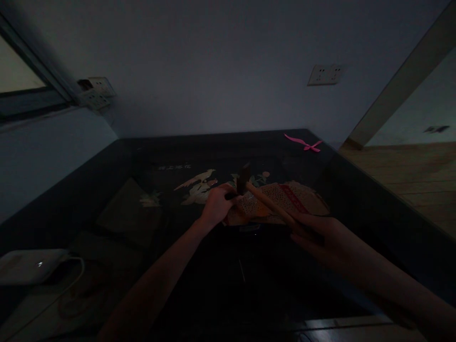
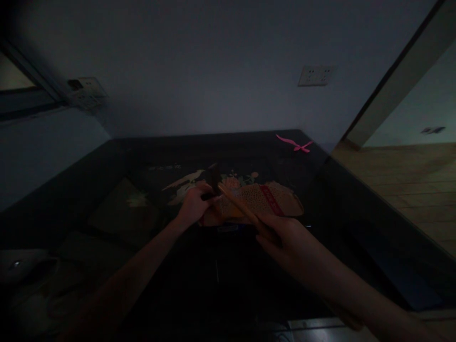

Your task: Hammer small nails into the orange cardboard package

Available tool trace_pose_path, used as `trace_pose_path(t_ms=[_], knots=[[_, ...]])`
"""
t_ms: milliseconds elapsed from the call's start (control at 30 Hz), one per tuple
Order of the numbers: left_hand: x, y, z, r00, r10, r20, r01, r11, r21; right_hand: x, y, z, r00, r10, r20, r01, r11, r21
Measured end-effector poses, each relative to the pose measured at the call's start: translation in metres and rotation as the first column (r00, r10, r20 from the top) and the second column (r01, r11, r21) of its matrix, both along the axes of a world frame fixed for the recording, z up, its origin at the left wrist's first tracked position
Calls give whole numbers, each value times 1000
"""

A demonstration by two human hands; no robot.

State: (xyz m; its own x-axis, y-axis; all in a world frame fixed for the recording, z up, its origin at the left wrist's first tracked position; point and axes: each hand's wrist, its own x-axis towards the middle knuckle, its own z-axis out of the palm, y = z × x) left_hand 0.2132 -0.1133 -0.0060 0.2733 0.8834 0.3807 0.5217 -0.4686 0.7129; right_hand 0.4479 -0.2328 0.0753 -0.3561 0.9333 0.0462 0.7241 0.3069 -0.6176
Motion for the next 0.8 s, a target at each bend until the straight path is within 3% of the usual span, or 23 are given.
trace_pose_path(t_ms=[267, 433, 667, 800], knots=[[1, -1, 6, 998, -7, -58, 7, 1000, 4, 2, -1, 3, 996, -56, -70, 53, 998, -45], [-1, -2, 13, 994, -24, -103, 26, 1000, 16, 3, -9, -3, 955, -192, -228, 162, 977, -141], [-5, -3, 20, 990, -48, -129, 56, 996, 65, 4, -20, -32, 761, -438, -478, 331, 897, -294], [-11, -11, 43, 991, -24, -132, 45, 986, 161, 12, -21, -58, 683, -463, -565, 322, 885, -337]])
